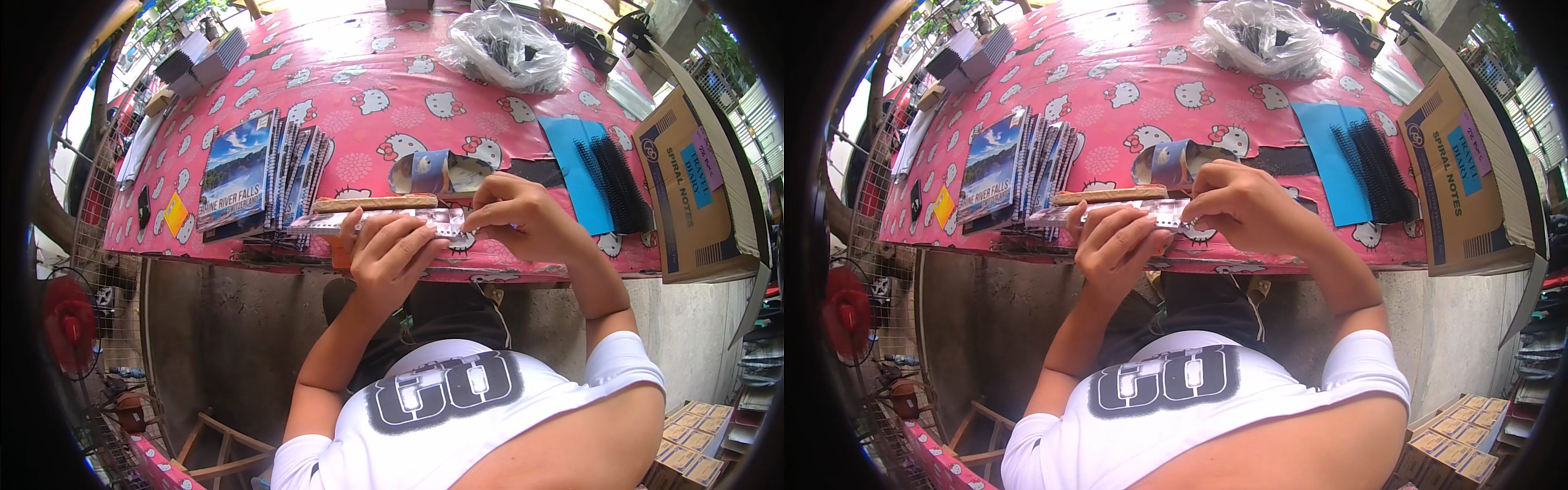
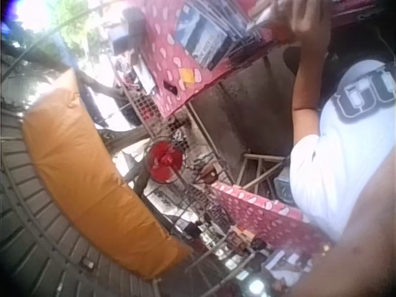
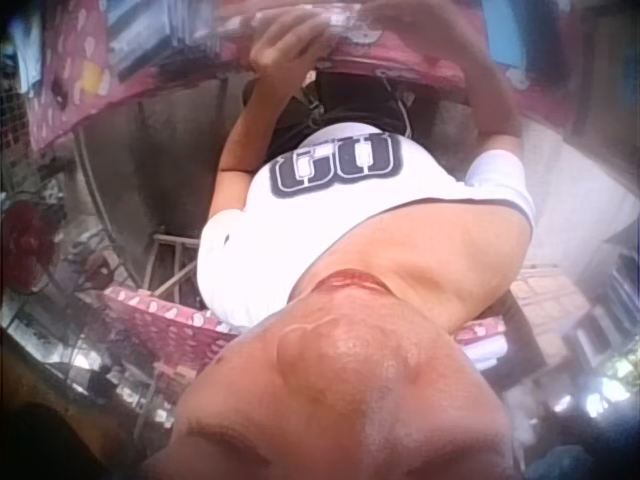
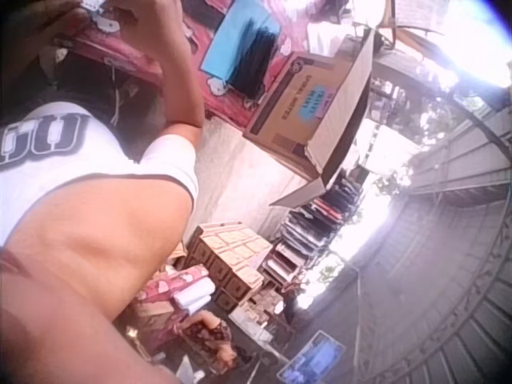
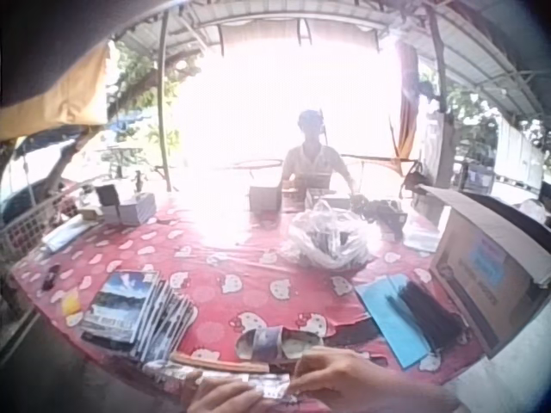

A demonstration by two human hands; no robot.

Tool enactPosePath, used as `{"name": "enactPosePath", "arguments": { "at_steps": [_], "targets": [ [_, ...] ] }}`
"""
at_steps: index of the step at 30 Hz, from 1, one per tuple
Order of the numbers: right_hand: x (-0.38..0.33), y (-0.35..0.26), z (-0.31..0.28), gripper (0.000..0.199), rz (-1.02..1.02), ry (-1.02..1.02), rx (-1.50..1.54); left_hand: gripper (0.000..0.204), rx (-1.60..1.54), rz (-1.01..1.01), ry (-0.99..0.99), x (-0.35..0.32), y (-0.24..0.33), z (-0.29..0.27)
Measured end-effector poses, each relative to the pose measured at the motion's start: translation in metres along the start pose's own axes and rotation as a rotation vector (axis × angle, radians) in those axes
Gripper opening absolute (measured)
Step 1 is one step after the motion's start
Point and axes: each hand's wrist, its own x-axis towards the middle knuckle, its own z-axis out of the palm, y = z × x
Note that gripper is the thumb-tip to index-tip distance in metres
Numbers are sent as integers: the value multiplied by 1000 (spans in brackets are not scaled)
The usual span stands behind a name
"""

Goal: The person binds multiple notebooks by sliding spiral binding coils onto their edges and using blue shears to trim the ends of the coils.

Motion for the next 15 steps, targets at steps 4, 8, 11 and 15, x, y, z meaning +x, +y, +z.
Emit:
{"name": "enactPosePath", "arguments": {
  "at_steps": [4, 8, 11, 15],
  "targets": [
    [-1, -9, 1, 19, 80, -5, -65, 22, -34, -86, 41, 13, 0, 2],
    [1, -7, 10, 13, 145, 197, -97, 23, -21, -144, 41, 23, 0, 7],
    [5, -13, 16, 11, 190, 305, -132, 23, -30, -148, 25, 25, -1, 7],
    [8, -14, 16, 14, 196, 271, -115, 22, -59, -97, 37, 24, -2, 8]
  ]
}}
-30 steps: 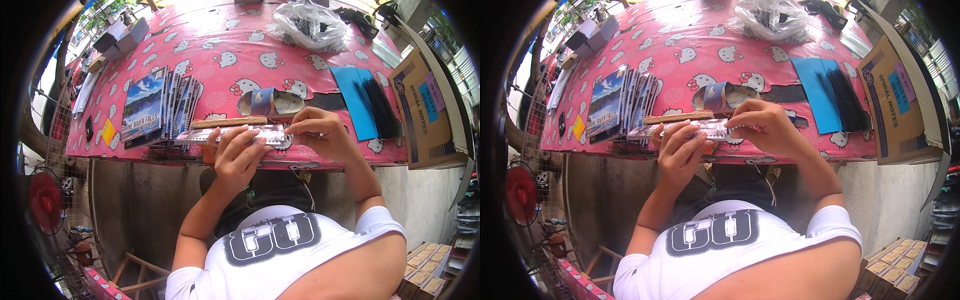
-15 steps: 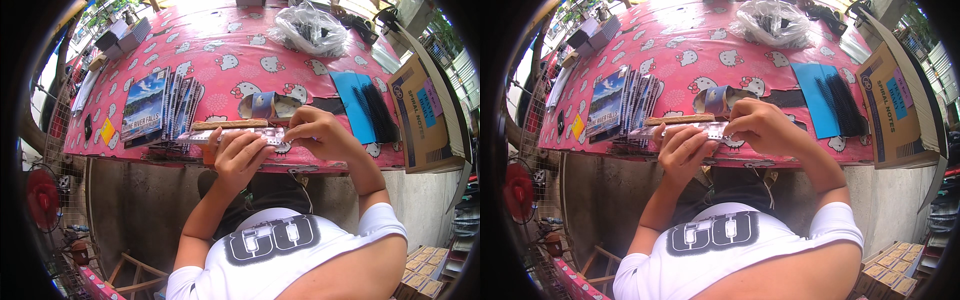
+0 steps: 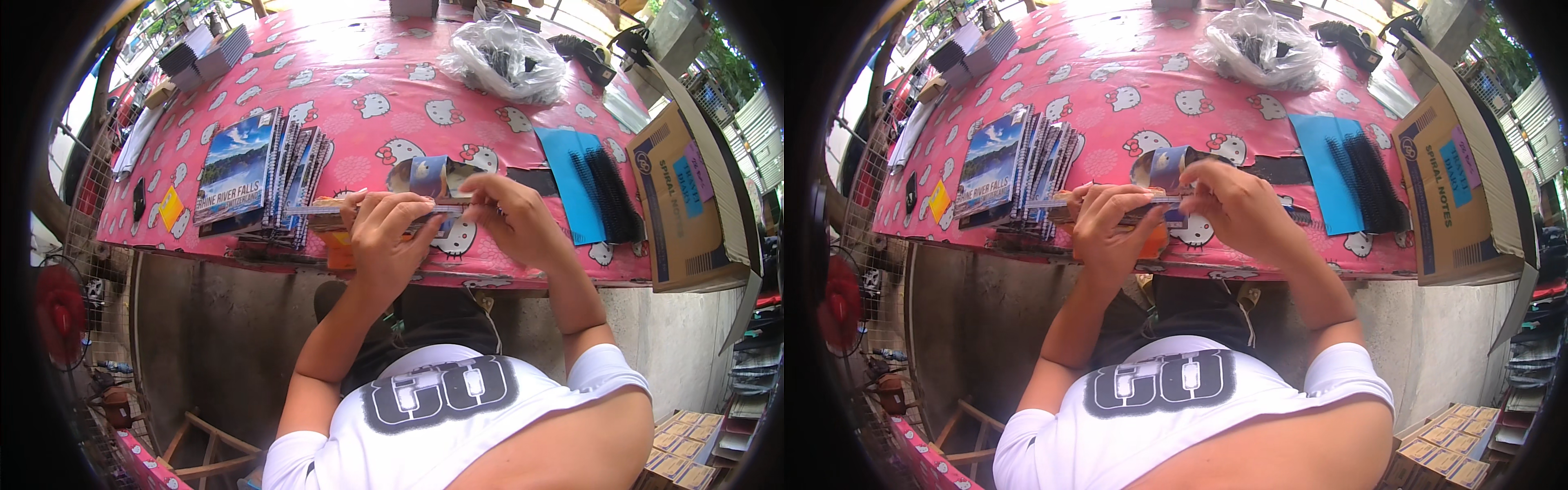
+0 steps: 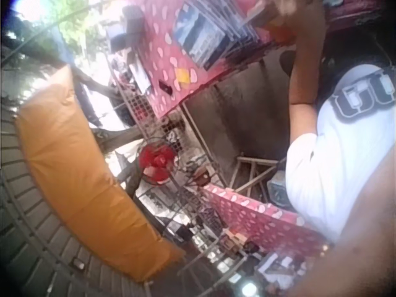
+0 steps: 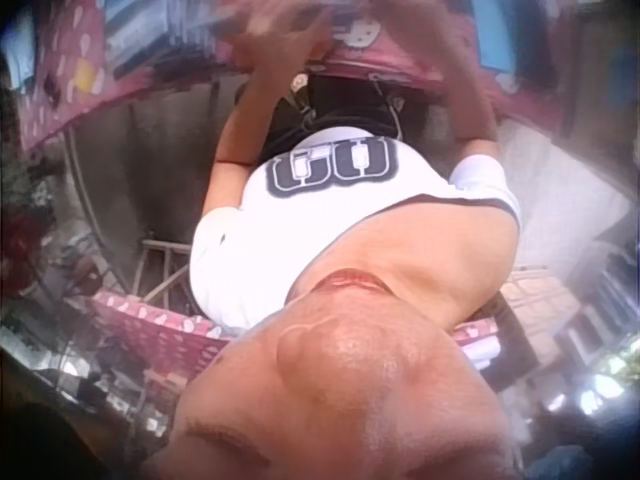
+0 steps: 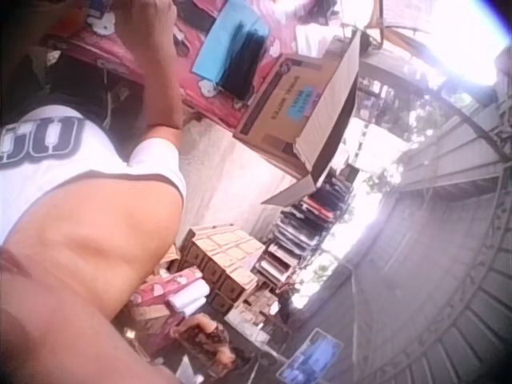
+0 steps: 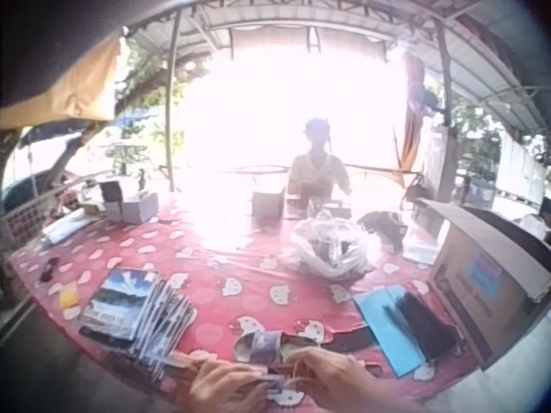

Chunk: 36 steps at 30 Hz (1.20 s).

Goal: The person binds multiple notebooks by sliding spiral binding coils onto their edges and using blue shears to trim the ends of the coils.

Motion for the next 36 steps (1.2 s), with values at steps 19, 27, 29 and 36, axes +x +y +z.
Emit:
{"name": "enactPosePath", "arguments": {
  "at_steps": [19, 27, 29, 36],
  "targets": [
    [11, -6, -3, 14, -104, -222, -255, 18, -64, 22, -1, -9, -10, 1],
    [31, 154, 36, 24, -87, -527, -698, 27, 121, -20, -62, 3, 3, -8],
    [34, 132, 42, 27, -14, -590, -701, 30, 227, -34, -69, 3, -5, -15],
    [37, 135, 1, 35, 74, -302, 652, 31, 162, -38, -6, 1, -15, -7]
  ]
}}
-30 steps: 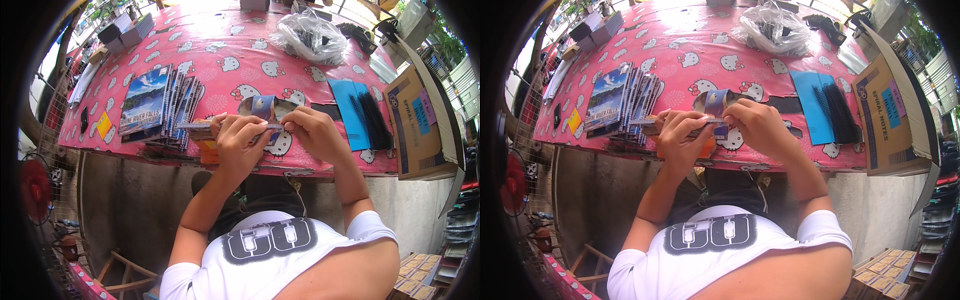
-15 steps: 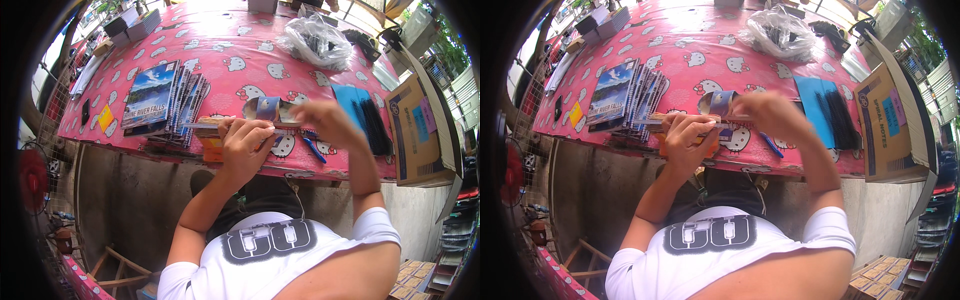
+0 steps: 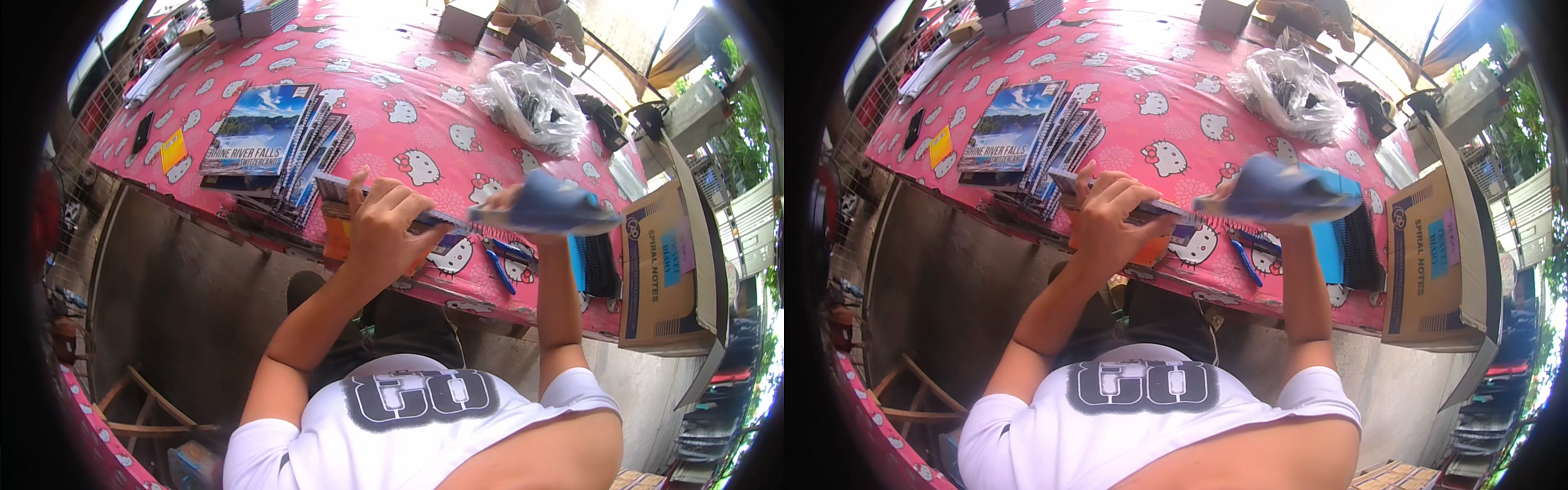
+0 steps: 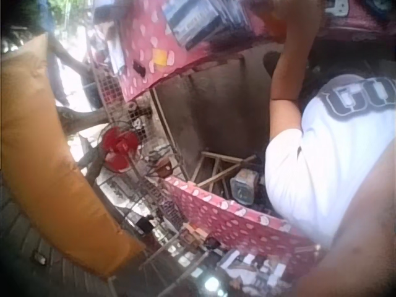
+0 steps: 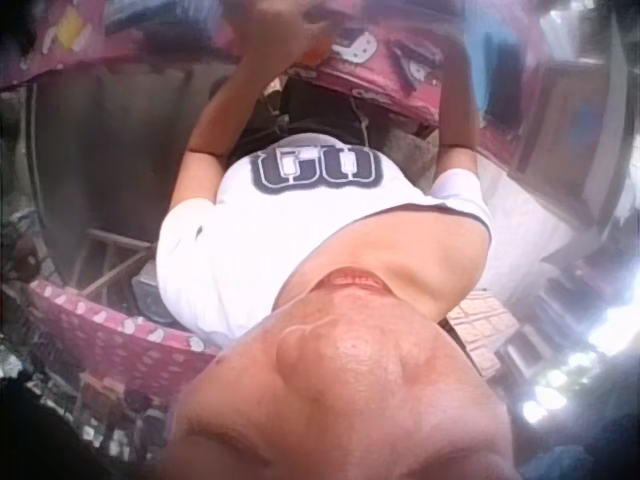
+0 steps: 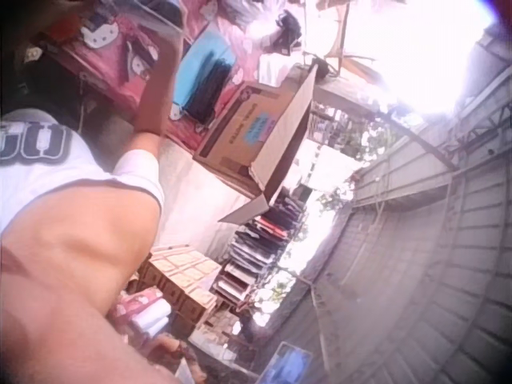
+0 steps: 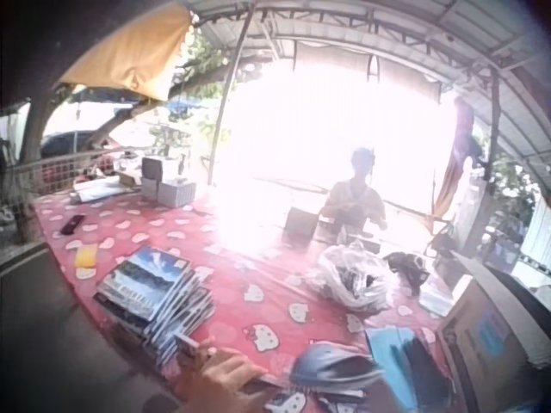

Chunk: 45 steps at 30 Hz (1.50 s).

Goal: The person binds multiple notebooks by sliding spiral binding coils onto their edges and using blue shears to trim the ends of the coils.

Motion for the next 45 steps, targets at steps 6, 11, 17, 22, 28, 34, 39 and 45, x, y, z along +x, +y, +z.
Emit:
{"name": "enactPosePath", "arguments": {
  "at_steps": [6, 11, 17, 22, 28, 34, 39, 45],
  "targets": [
    [3, -29, 19, 25, 11, 42, 4, 31, -28, -75, -59, -2, -1, 1],
    [23, -38, 31, 23, -61, -32, -220, 35, 47, -171, -49, 3, 0, -11],
    [41, -25, 41, 34, -138, 22, -449, 40, 164, -239, -105, 4, -18, -22],
    [48, -31, 46, 22, -147, -311, 380, 37, 135, -253, -106, 0, -21, -24],
    [47, -20, 47, 38, -44, -16, 103, 40, 50, -237, 32, 2, -32, -34],
    [64, -45, 79, 40, -12, -43, 629, 46, -41, -284, 140, -3, -42, -38],
    [96, -35, 82, 44, -40, -53, -547, 48, -168, -402, 97, -4, -49, -44],
    [104, -24, 87, 41, -124, -102, -615, 56, -528, -632, 195, -10, -54, -44]
  ]
}}
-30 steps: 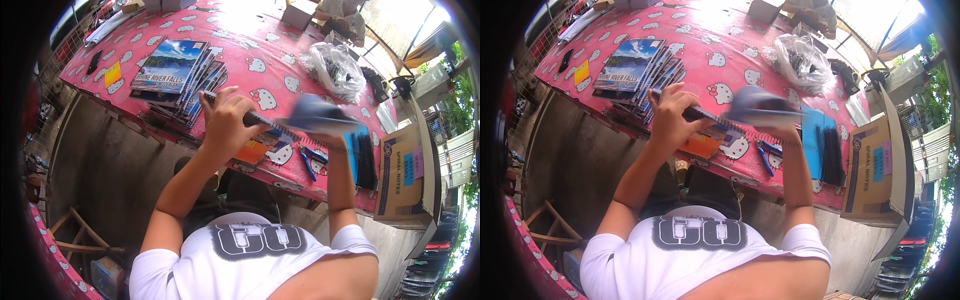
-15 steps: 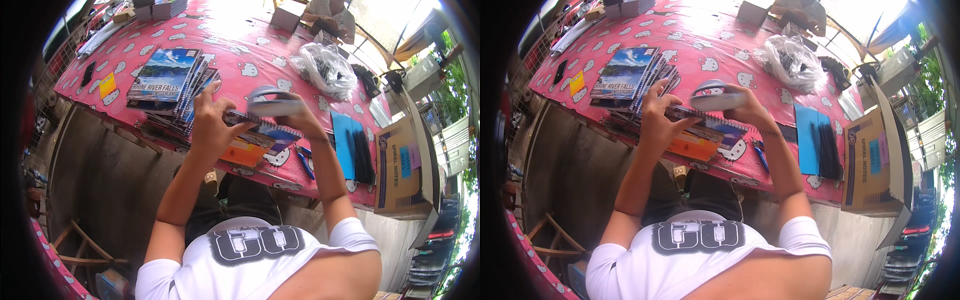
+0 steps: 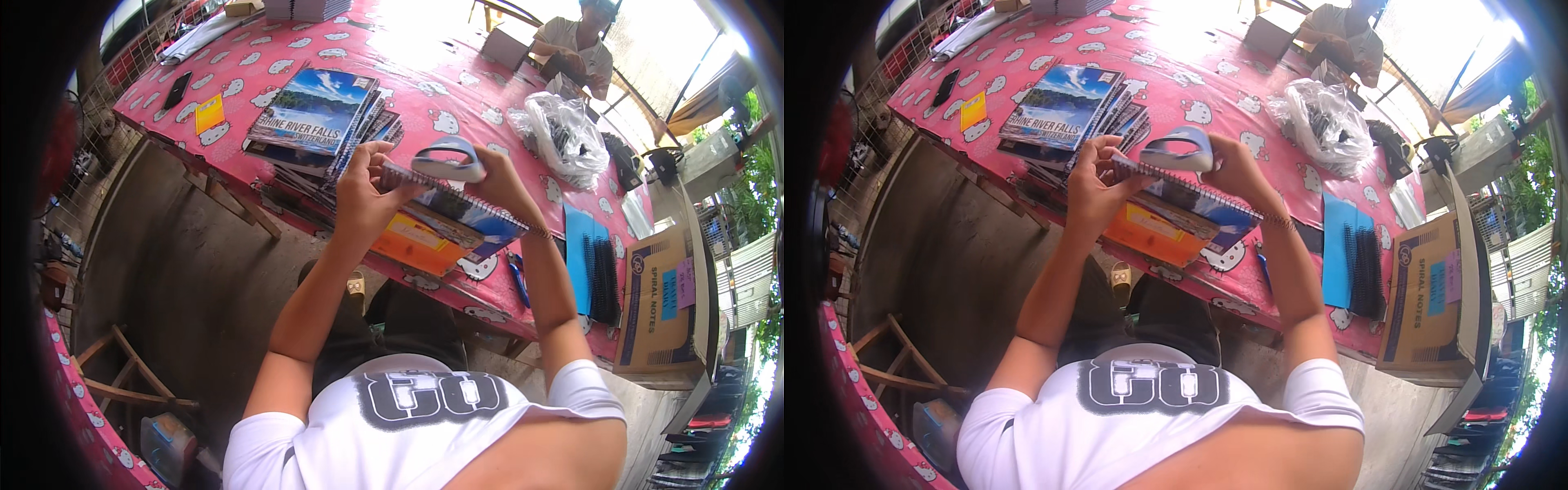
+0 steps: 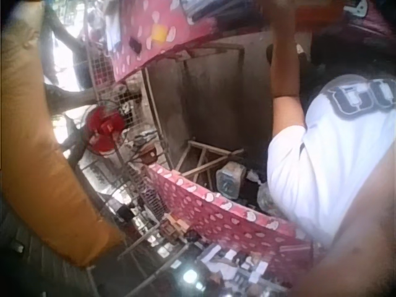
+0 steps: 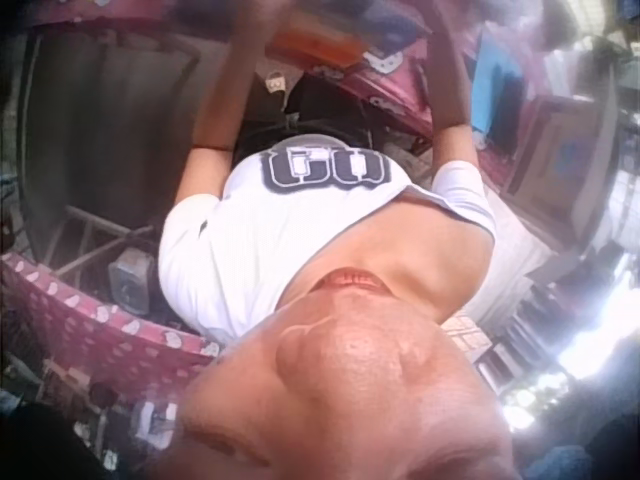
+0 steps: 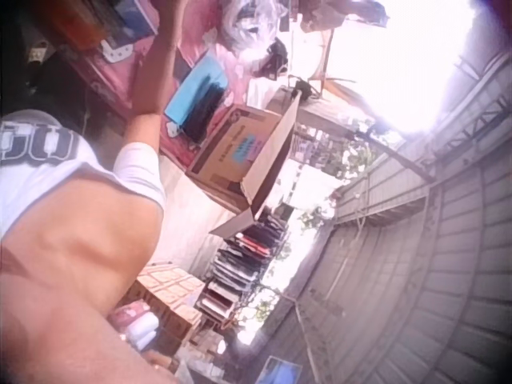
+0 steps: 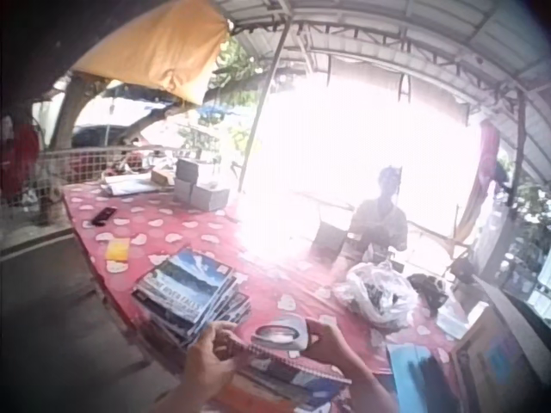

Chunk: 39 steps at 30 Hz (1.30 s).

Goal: The person binds multiple notebooks by sliding spiral binding coils onto their edges and using blue shears to trim the ends of the coils.

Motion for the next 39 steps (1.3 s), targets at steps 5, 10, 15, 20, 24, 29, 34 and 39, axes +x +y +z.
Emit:
{"name": "enactPosePath", "arguments": {
  "at_steps": [5, 10, 15, 20, 24, 29, 34, 39],
  "targets": [
    [-8, -17, 0, 40, 90, -32, 943, 43, -161, -19, 5, -3, -14, -6],
    [12, -26, -9, 45, 78, -40, 584, 44, -184, -59, 1, -2, -28, -13],
    [0, 10, -5, 36, 426, 57, -545, 38, -255, -177, -64, -2, -17, -18],
    [-100, 121, -54, 37, 715, 385, -724, 27, -352, -130, -223, 8, -8, -15],
    [-155, 120, -49, 40, 570, 425, -822, 19, -491, -263, -381, 24, -24, -21],
    [-220, 49, -36, 42, 337, 462, -494, 14, -693, -121, -307, 22, -36, -9],
    [-237, 10, 9, 55, 492, 290, -272, 18, -878, -171, -485, 28, -60, -24],
    [-229, 7, 17, 69, 543, 273, -459, 16, -932, -214, -445, 26, -48, -22]
  ]
}}
